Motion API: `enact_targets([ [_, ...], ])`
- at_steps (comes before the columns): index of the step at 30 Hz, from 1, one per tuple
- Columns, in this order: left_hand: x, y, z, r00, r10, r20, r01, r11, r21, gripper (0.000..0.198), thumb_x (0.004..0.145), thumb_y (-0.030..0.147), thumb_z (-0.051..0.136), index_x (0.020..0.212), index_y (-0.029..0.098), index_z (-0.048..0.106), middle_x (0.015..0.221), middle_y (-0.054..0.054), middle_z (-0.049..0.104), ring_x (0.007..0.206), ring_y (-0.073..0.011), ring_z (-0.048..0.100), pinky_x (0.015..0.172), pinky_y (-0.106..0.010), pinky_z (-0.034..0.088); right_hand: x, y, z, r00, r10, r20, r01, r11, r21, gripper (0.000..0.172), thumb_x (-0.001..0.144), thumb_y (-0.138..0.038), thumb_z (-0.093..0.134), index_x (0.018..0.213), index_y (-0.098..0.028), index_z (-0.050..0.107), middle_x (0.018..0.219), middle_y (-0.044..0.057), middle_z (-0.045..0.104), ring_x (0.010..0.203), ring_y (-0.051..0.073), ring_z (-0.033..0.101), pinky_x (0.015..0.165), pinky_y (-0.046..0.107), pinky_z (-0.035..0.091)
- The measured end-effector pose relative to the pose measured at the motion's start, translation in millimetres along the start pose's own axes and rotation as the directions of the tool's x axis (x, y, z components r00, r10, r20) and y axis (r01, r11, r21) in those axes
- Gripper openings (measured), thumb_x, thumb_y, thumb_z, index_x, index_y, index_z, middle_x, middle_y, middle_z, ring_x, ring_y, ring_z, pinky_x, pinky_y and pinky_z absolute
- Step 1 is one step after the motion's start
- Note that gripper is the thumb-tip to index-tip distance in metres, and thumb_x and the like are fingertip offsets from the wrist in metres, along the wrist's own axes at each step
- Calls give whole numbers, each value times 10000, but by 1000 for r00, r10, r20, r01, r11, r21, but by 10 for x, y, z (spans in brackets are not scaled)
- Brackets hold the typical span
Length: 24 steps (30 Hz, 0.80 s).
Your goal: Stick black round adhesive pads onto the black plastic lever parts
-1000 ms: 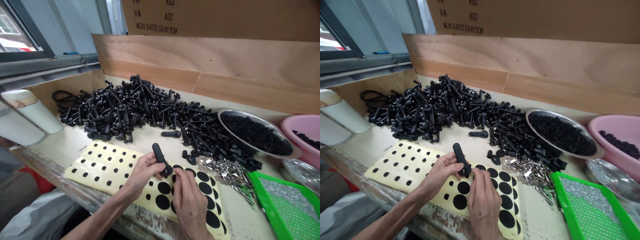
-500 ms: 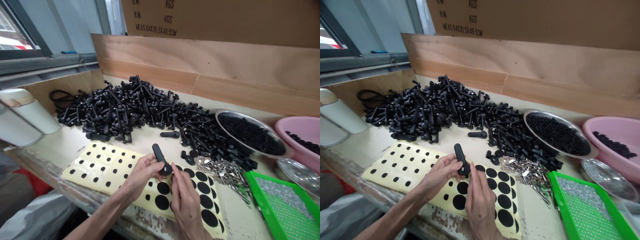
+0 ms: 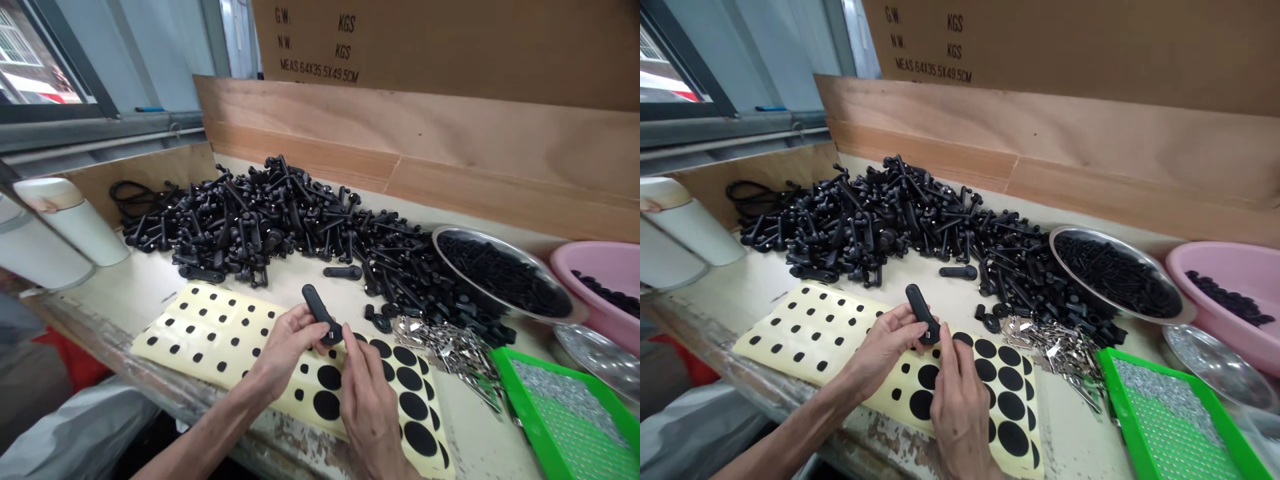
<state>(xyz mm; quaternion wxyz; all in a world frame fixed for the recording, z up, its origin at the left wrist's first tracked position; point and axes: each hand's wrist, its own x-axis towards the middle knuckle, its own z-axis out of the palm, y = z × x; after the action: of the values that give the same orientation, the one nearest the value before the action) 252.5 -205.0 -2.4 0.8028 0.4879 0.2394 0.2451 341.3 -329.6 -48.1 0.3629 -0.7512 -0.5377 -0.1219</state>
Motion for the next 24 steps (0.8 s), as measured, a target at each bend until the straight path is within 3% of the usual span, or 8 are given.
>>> enact_targets([
  [4, 5, -12, -18, 999, -6, -42, 6, 1000, -3, 182, 802, 242, 665, 935, 129, 614, 954, -87, 682, 700, -119, 587, 607, -225, 453, -39, 26, 18, 994, -106, -36, 100, 986, -136, 506, 908, -76, 393, 1394, -205, 443, 1043, 122, 601, 867, 191, 652, 587, 243, 553],
  [10, 20, -26, -57, 997, 13, -80, -12, 1000, 15, 188, 795, 254, 664, 926, 134, 603, 938, -81, 681, 679, -115, 582, 587, -216, 438, -8, -1, -45, 977, -186, -103, 174, 978, -119, 355, 879, -23, 477, 1138, -194, 648, 927, 89, 616, 746, 142, 643, 621, 230, 532],
  [12, 24, -29, -60, 998, 4, -70, -3, 1000, 14, 205, 792, 265, 667, 939, 135, 607, 939, -81, 679, 675, -116, 579, 586, -219, 435, 4, -14, -49, 974, -188, -127, 177, 980, -94, 352, 868, -7, 487, 1122, -187, 652, 936, 95, 611, 759, 142, 637, 639, 234, 529],
  [17, 7, -24, -43, 998, 22, -59, -20, 999, 25, 187, 775, 251, 670, 920, 143, 621, 913, -59, 675, 628, -90, 531, 581, -212, 418, 23, -35, -17, 982, -181, -59, 175, 980, -97, 398, 881, -8, 436, 1173, -192, 635, 927, 99, 612, 724, 141, 633, 582, 230, 515],
  [21, -10, -37, -25, 999, 20, -40, -18, 999, 45, 190, 785, 251, 659, 937, 145, 618, 887, -58, 670, 690, -121, 557, 601, -222, 424, 46, -60, -17, 964, -219, -150, 213, 975, -53, 373, 860, 12, 478, 1123, -179, 661, 899, 97, 603, 709, 133, 623, 584, 222, 503],
  [24, -7, -50, -11, 999, 43, -25, -41, 998, 55, 181, 800, 235, 641, 953, 142, 611, 867, -55, 663, 693, -120, 547, 622, -227, 425, 50, -76, -31, 968, -223, -116, 221, 975, -35, 398, 862, 21, 458, 1151, -175, 649, 891, 97, 603, 707, 136, 620, 573, 223, 497],
])
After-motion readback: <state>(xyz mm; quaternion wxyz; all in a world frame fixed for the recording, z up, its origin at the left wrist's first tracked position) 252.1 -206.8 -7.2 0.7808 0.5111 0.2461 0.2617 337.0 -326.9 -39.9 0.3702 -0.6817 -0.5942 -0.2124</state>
